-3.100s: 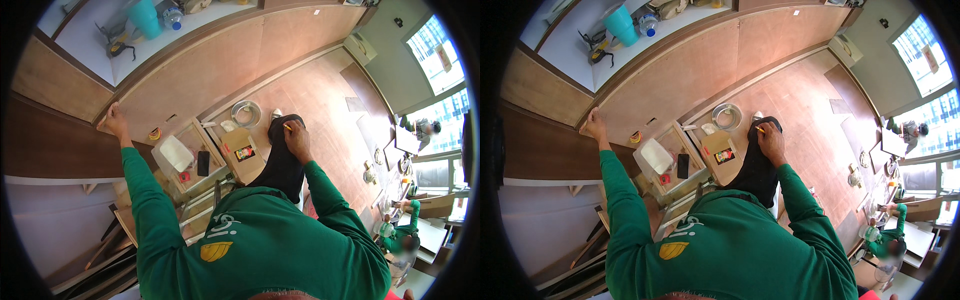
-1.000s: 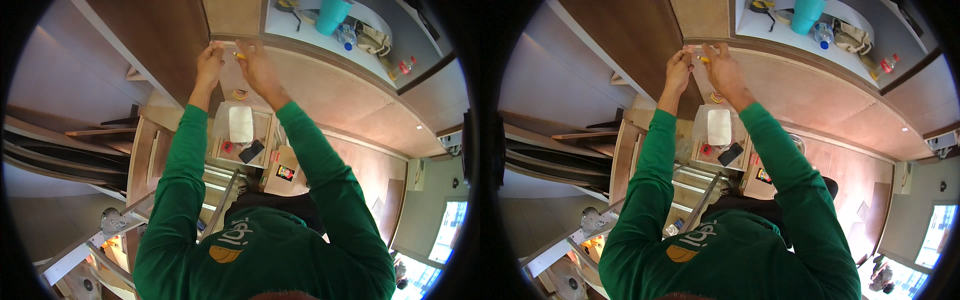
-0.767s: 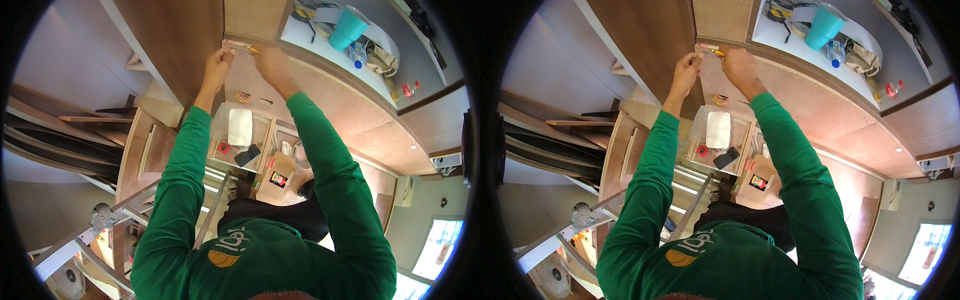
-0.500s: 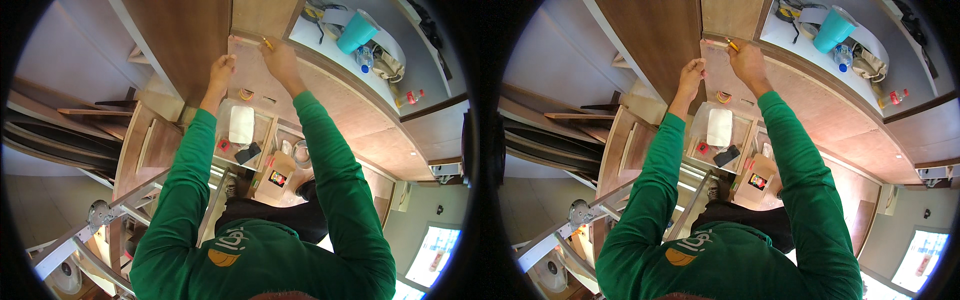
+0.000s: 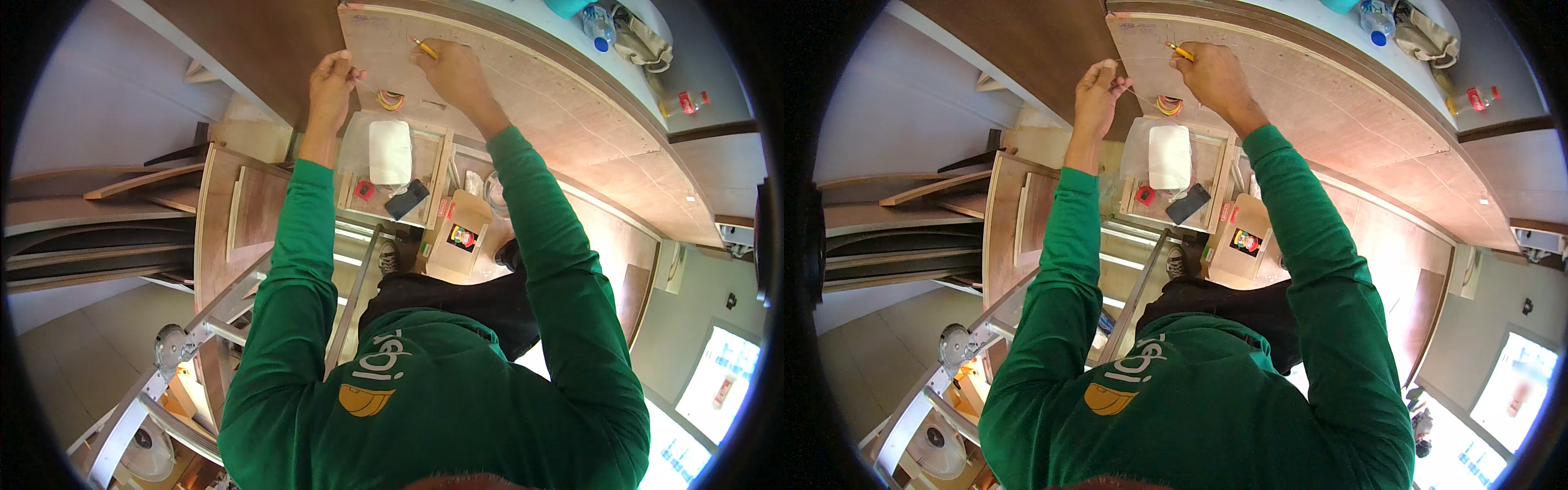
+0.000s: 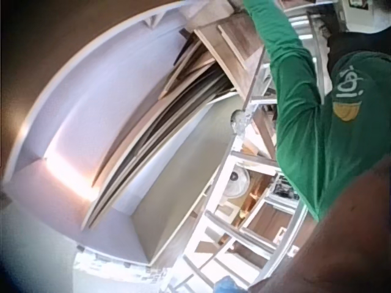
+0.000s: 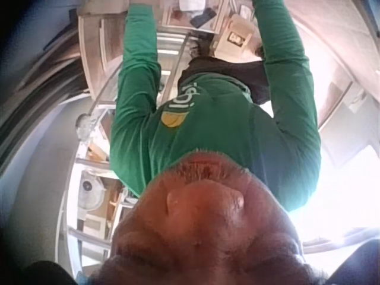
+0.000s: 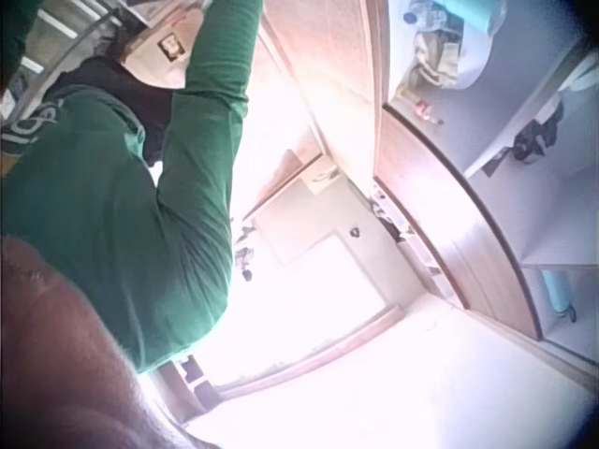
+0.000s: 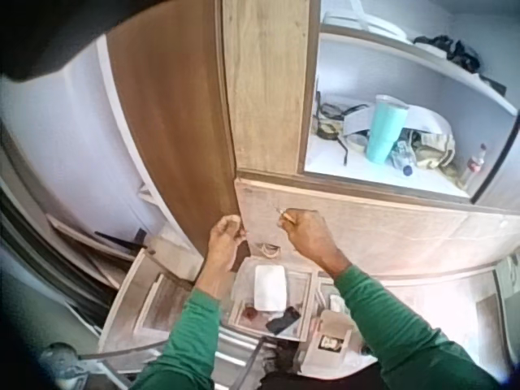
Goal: The person installs a wooden cabinet door by measuring the frame, marking positions, and securing the door with screws. They use a tape measure, pencil, and power drill to align and fasten the door to the cabinet structure.
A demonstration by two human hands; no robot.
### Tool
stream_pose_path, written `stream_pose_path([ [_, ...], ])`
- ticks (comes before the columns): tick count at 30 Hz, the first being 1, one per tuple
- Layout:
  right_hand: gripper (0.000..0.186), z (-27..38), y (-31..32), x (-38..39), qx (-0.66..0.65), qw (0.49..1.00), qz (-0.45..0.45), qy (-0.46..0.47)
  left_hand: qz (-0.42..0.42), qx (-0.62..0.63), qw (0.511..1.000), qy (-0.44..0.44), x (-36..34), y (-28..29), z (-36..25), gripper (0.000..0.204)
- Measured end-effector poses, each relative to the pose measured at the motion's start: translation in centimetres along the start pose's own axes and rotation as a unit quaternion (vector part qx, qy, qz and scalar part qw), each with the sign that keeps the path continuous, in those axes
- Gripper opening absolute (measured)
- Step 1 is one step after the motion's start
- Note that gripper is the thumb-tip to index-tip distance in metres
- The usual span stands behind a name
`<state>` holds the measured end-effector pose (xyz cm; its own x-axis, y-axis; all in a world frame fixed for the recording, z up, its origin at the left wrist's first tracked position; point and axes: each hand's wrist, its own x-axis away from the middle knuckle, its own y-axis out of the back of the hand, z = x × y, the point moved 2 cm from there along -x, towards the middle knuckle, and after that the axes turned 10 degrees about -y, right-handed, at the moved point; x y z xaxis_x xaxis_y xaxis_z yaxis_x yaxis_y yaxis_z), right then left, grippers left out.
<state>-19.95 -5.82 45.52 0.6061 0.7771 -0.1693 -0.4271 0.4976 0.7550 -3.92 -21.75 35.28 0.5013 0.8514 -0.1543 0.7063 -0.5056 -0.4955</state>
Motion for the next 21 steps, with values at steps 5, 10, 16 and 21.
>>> stream_pose_path([
  [5,0.028,-1.0,1.3,-0.1,0.020,0.998,-0.046,0.031,-0.041,0.007,0.999,-0.012,-1.3,0.6,0.5,0.013],
  [10,0.027,-0.6,1.0,-0.4,0.026,0.997,-0.053,0.051,0.049,0.006,0.999,0.013,-0.9,0.0,0.5,0.016],
  [16,0.028,0.0,1.6,-0.8,-0.003,0.998,-0.053,0.030,0.151,0.021,0.987,0.047,1.1,-1.9,-0.6,0.019],
  [21,0.032,1.7,2.4,-1.0,0.026,0.998,-0.047,0.017,0.177,0.056,0.982,0.029,0.6,-4.3,-1.7,0.019],
])
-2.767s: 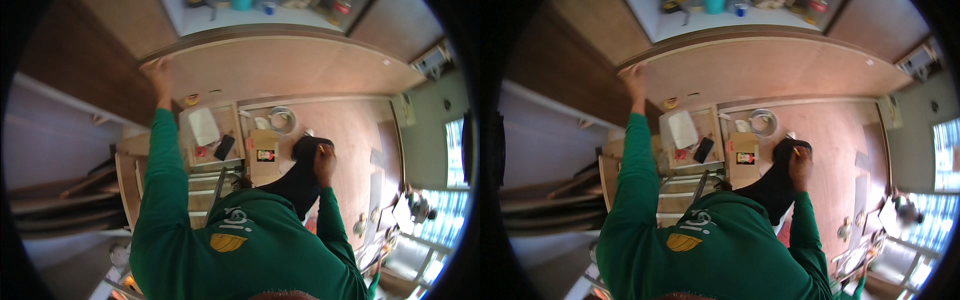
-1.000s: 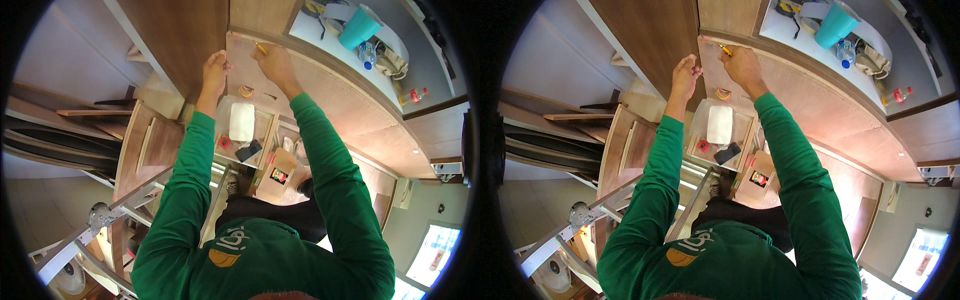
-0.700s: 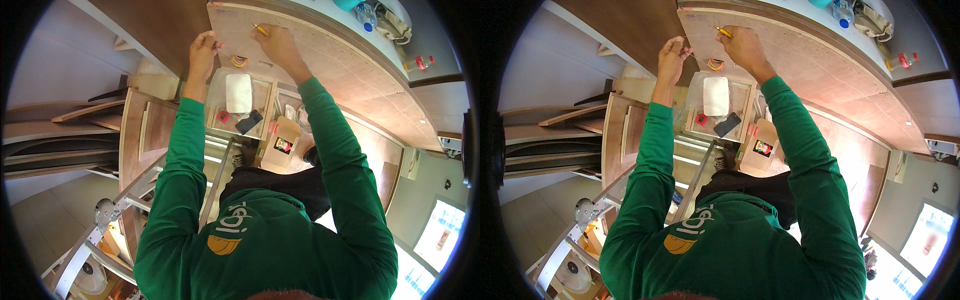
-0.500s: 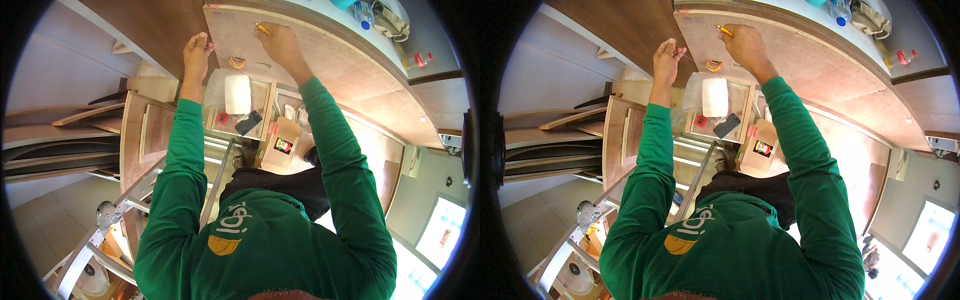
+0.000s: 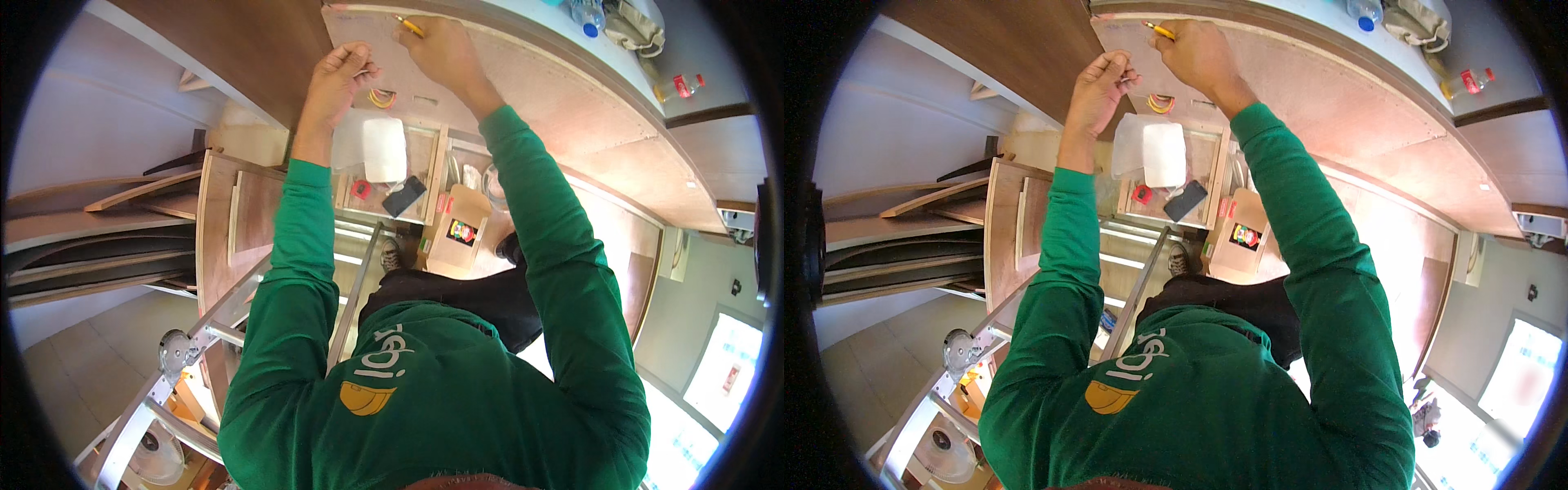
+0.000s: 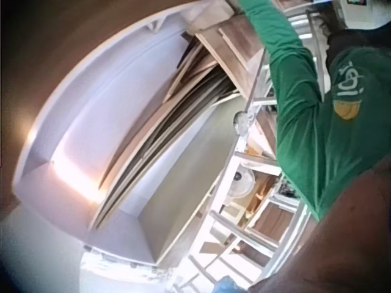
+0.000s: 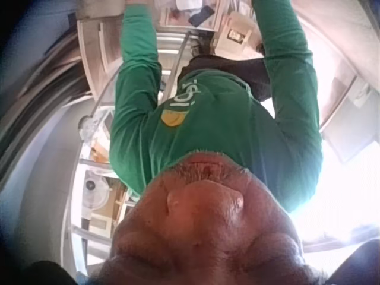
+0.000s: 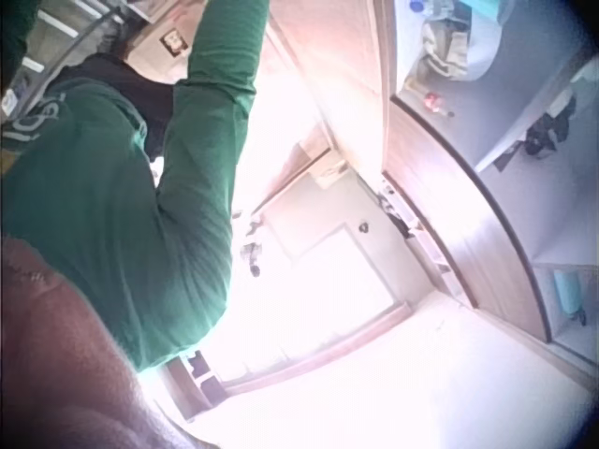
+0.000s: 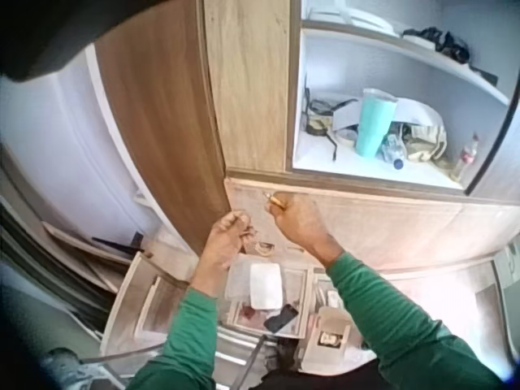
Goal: The person installs a wooden cabinet door by measuring the frame, marking positions, and securing the door with screws. They use a tape measure, pencil, and power drill to align and fasten the door to the cabinet structure.
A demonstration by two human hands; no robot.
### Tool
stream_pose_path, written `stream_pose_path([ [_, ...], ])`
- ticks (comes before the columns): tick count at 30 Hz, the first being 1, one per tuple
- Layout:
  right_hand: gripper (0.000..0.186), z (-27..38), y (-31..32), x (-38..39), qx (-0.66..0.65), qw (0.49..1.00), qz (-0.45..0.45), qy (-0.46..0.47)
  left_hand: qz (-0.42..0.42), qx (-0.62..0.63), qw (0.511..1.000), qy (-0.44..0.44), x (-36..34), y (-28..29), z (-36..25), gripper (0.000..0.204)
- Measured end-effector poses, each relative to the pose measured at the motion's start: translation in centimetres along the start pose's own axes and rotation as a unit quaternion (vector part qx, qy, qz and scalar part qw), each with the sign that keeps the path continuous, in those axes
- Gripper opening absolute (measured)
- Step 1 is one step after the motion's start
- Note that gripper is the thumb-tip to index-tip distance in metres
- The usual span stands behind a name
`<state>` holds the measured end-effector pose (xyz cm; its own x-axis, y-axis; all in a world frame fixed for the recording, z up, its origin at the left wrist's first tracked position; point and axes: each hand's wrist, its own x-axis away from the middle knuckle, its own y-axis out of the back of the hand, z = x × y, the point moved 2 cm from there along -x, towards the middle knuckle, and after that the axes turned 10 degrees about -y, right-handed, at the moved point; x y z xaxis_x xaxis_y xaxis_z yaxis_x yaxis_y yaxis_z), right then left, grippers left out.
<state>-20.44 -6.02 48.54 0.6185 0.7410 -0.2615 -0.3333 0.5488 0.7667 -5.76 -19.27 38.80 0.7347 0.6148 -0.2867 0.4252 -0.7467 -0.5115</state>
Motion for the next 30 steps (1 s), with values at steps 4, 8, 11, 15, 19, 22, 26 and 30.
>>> stream_pose_path([
  [4,0.031,0.0,-0.1,-0.6,-0.024,1.000,0.000,0.011,-0.027,0.032,0.999,-0.012,-1.1,-2.5,0.6,0.022],
  [8,0.029,0.5,0.2,-0.4,-0.006,0.999,0.033,-0.010,-0.045,0.039,0.998,0.005,-1.9,-3.2,1.2,0.023],
  [11,0.030,0.1,0.0,-0.9,0.007,0.999,0.038,-0.005,-0.064,-0.017,0.998,0.008,-2.1,-3.1,1.3,0.021],
  [15,0.026,1.4,-0.4,-1.2,0.013,0.999,0.031,-0.010,-0.103,0.005,0.995,0.002,-2.8,-0.7,1.2,0.021],
  [19,0.025,2.5,-1.3,-2.6,0.003,1.000,-0.020,-0.020,-0.099,-0.191,0.976,-0.034,-4.2,3.9,-0.4,0.025],
  [22,0.023,3.5,-1.7,-3.6,0.006,0.999,-0.040,-0.016,-0.017,-0.415,0.909,-0.036,-5.0,6.5,-1.7,0.030],
  [26,0.020,4.9,-3.1,-5.5,0.003,0.998,-0.060,0.027,-0.003,-0.322,0.946,-0.035,-5.0,7.3,0.5,0.036],
  [30,0.021,5.9,-4.2,-5.9,0.031,0.997,-0.017,0.066,-0.090,-0.062,0.991,-0.082,-5.3,5.0,2.5,0.030],
])
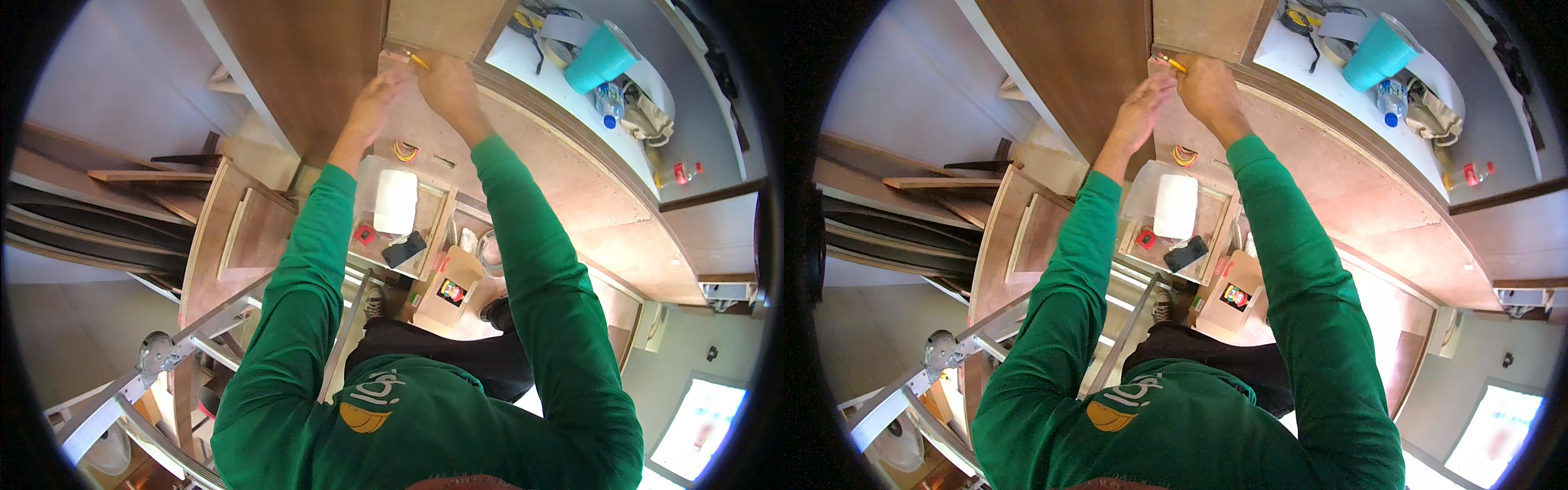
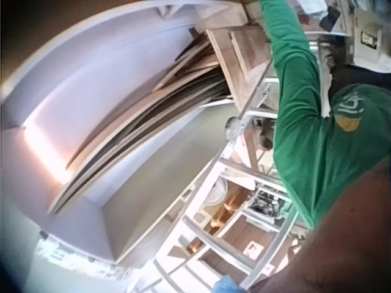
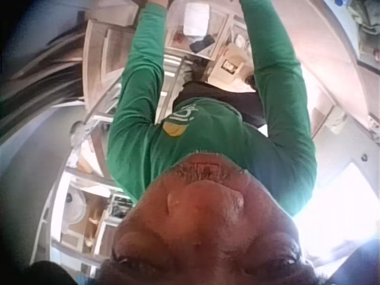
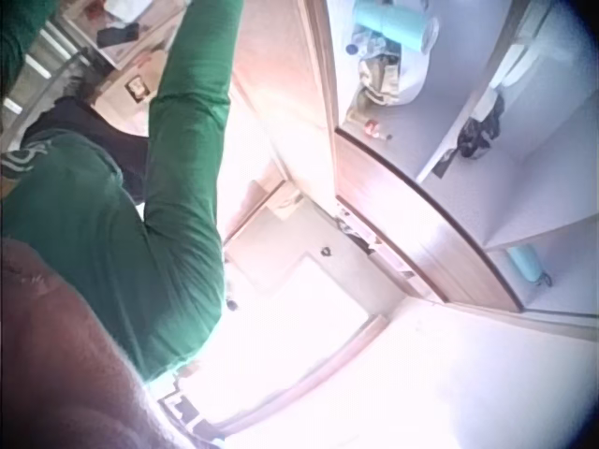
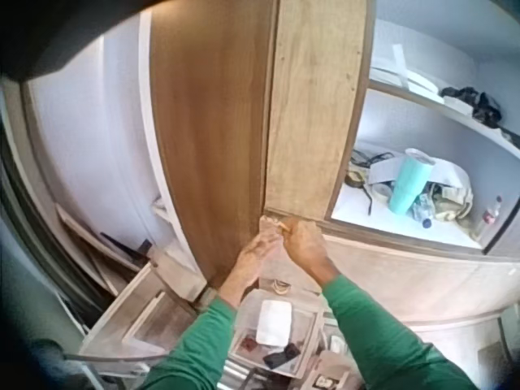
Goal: The person installs a wooden cabinet door by measuring the frame, marking positions, and securing the door with screws. They use a tape measure, pencil, and power drill to align and fasten the door to the cabinet structure.
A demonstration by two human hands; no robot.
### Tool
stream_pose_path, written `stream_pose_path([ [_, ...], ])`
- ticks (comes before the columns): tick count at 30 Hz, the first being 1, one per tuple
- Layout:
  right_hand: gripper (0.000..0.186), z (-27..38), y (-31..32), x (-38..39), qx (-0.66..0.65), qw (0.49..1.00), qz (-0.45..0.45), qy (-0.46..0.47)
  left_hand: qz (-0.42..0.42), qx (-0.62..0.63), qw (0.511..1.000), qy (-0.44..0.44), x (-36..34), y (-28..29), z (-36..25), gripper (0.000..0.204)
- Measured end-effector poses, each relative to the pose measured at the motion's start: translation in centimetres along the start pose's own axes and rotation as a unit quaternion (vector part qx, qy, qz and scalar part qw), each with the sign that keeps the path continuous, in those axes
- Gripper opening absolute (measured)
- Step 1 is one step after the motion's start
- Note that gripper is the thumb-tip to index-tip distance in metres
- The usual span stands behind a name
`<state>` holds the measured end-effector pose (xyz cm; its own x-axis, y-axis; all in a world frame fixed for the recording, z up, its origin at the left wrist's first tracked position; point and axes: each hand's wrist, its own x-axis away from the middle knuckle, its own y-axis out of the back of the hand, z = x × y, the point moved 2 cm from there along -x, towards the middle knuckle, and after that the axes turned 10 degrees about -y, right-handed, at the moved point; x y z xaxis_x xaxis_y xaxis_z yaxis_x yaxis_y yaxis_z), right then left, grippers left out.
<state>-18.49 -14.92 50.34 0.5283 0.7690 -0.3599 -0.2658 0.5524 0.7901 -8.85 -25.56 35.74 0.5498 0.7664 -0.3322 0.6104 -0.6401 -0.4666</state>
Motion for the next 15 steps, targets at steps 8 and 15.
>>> stream_pose_path([
  [8,0.023,-2.4,-0.9,-0.9,-0.054,0.994,-0.063,0.065,0.014,0.134,0.984,0.116,2.5,-1.7,-0.9,0.018],
  [15,0.019,-1.3,-3.0,-1.8,-0.107,0.994,-0.034,0.001,-0.058,-0.188,0.980,-0.038,-3.9,1.7,-2.6,0.025],
])
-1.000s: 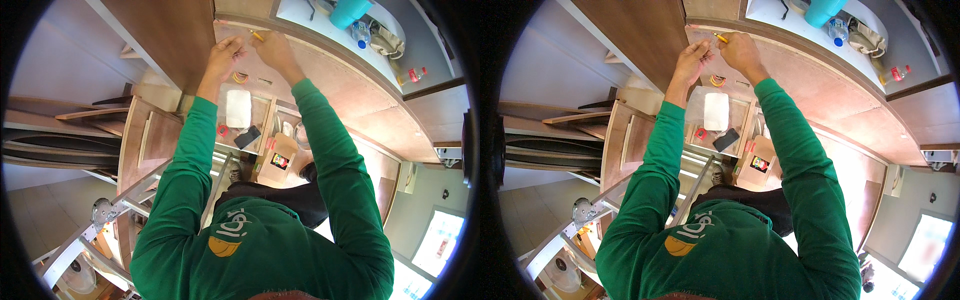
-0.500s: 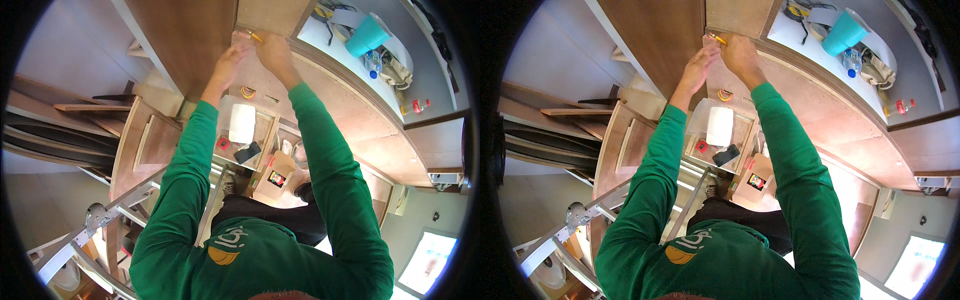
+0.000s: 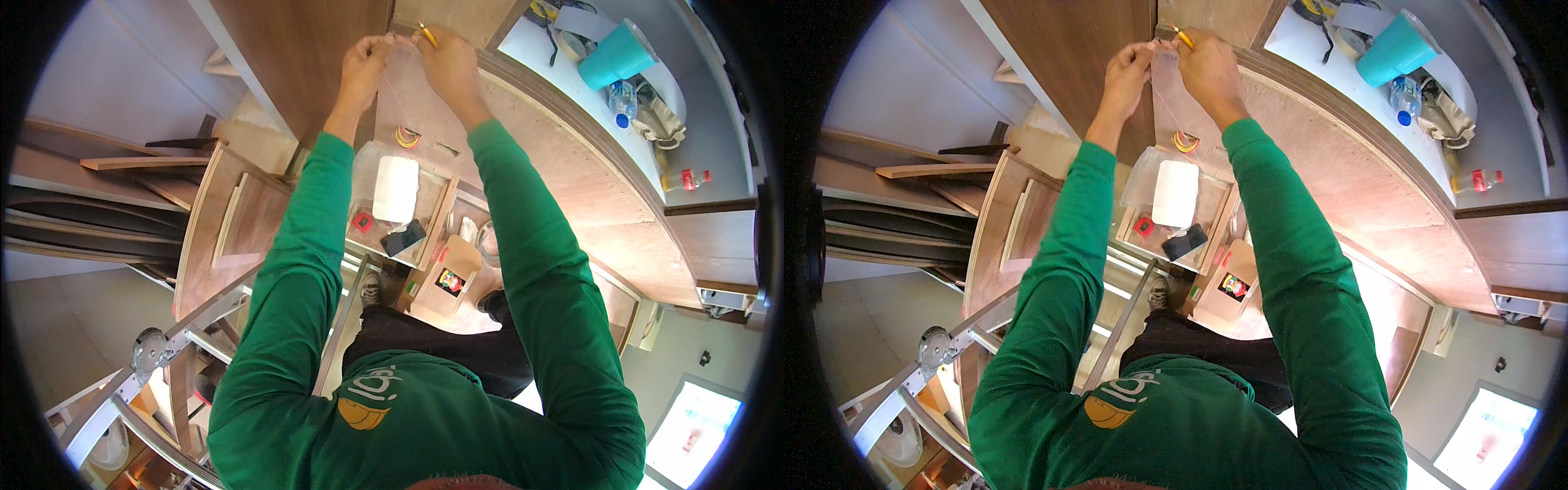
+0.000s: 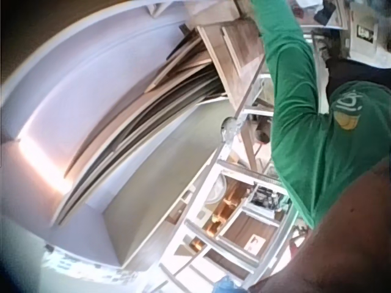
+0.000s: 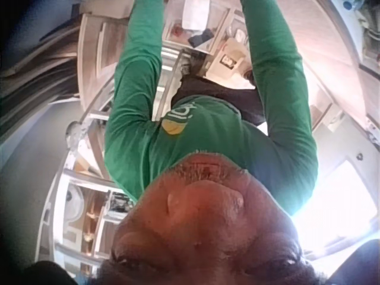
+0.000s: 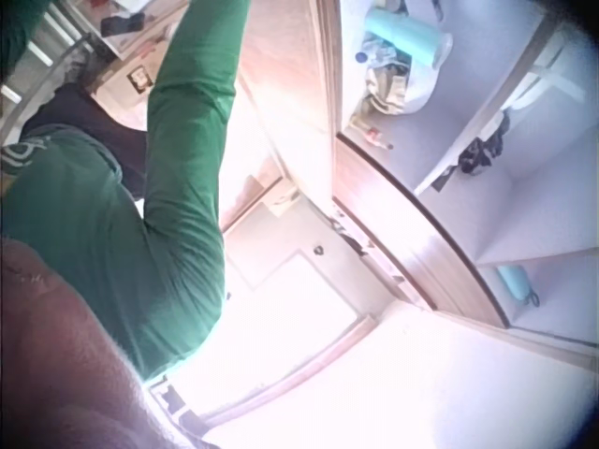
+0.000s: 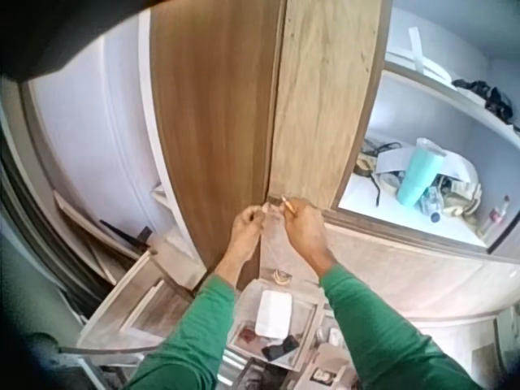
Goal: The person installs a wooden cabinet door by measuring the frame, marking positions, and securing the door with screws. They use a tape measure, pencil, and power drill to align and fasten the door to the cabinet structure.
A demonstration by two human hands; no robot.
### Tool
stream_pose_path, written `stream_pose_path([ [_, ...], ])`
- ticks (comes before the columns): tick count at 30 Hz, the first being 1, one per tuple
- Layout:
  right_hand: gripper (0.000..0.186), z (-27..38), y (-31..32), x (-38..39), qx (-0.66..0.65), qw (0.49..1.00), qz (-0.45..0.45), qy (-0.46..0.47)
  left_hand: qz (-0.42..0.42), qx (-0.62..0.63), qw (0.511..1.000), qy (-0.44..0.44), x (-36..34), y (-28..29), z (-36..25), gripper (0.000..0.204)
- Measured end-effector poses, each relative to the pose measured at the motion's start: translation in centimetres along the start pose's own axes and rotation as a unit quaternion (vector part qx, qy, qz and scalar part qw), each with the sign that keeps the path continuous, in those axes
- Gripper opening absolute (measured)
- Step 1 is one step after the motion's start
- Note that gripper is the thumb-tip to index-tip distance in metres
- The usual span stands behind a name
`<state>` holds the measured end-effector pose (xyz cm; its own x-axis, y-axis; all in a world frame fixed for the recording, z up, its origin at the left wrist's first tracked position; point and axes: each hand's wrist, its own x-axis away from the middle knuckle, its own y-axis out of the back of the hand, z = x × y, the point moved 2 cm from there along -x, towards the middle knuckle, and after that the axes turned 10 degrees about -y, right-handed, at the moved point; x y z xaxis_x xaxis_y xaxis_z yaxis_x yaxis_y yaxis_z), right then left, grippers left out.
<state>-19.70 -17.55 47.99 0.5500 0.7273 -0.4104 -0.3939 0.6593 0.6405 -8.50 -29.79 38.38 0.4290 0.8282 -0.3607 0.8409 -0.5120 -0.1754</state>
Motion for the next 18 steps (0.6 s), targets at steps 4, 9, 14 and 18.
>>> stream_pose_path([
  [4,0.020,-0.2,-1.0,-0.4,-0.005,0.999,-0.034,-0.018,-0.030,-0.184,0.970,-0.158,-3.1,0.0,-1.9,0.027],
  [9,0.025,-1.3,-1.5,-0.5,-0.011,0.996,-0.080,-0.033,-0.023,-0.240,0.944,-0.224,-3.6,-0.6,-2.0,0.026],
  [14,0.027,-3.0,0.9,3.1,-0.013,0.994,-0.108,-0.007,-0.008,-0.260,0.948,-0.183,-4.0,-0.6,-1.2,0.028],
  [18,0.028,-3.5,5.1,11.0,-0.054,0.991,-0.106,-0.054,0.012,-0.246,0.955,-0.167,-3.8,1.5,0.2,0.030],
])
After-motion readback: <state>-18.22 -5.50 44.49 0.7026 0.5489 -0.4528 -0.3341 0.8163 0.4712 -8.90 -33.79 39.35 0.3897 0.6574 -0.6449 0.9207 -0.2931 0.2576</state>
